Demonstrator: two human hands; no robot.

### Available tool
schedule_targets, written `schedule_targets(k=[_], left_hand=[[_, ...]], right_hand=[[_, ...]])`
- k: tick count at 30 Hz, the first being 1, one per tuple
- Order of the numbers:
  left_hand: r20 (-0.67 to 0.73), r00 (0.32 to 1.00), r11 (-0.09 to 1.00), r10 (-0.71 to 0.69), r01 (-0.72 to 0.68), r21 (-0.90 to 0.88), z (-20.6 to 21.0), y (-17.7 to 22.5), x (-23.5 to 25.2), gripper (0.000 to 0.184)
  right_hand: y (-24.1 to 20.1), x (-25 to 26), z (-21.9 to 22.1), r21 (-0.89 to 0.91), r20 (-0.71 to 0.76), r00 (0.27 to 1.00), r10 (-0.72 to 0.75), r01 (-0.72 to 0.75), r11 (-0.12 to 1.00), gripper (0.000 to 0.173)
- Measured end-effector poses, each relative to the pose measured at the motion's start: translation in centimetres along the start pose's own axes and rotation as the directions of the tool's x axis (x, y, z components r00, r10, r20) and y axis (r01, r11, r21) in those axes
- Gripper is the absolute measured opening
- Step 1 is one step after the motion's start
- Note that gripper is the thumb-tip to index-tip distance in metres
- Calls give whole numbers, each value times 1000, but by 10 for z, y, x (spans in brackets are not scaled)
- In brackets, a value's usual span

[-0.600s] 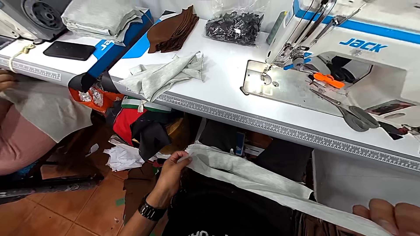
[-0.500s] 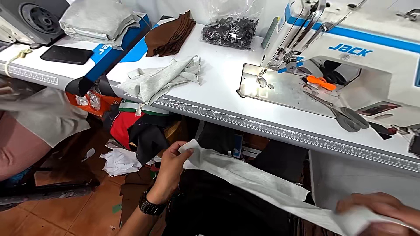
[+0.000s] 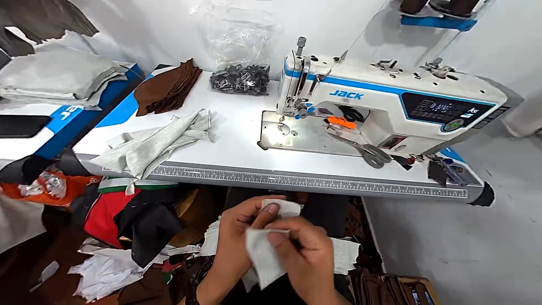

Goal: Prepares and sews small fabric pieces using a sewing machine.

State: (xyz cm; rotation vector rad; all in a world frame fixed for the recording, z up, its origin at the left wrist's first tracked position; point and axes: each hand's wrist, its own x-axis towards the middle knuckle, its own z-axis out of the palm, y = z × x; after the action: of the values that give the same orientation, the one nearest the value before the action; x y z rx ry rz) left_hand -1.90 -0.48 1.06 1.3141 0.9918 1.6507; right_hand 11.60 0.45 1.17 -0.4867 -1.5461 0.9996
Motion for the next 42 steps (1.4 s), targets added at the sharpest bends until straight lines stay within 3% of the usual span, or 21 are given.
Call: schedule_targets(k=[5,19,24,28,30,32,34,38,42], left_hand=[[63,998,995,8,-2,-100,-3,6,-6,23],[111,994,984,-7,27,-177,0,14,-14,31],[175,984,984,34,-2,-178,1,18,-14,32],[13,1000,997,20,-19,-74,3,14,-10,20],[10,999,993,-36,37,-115,0,15,-6,23],[17,997,989,-71,73,-132,-3,16,-3,25],[33,997,992,-69,72,-101,-6,17,-1,25],[15,1000,1000,1,-1,-18,-6,18,0,23],[-22,1000,1000,20,-20,-11,-5,17,0,14]], right_hand=[[5,8,-19,-28,-117,993,34,-37,999,13],[1,12,-14,6,-199,978,55,-55,998,10],[6,10,-11,-192,-249,966,-65,17,981,13],[4,11,-14,-310,-276,960,-39,-51,949,24],[5,13,-24,-257,-204,976,76,-128,958,34],[8,18,-36,-94,-46,982,185,-189,978,46],[9,22,-43,9,86,975,205,-207,978,46],[9,24,-39,49,-4,991,132,-132,990,16],[11,24,-37,126,-64,988,141,-133,983,11]])
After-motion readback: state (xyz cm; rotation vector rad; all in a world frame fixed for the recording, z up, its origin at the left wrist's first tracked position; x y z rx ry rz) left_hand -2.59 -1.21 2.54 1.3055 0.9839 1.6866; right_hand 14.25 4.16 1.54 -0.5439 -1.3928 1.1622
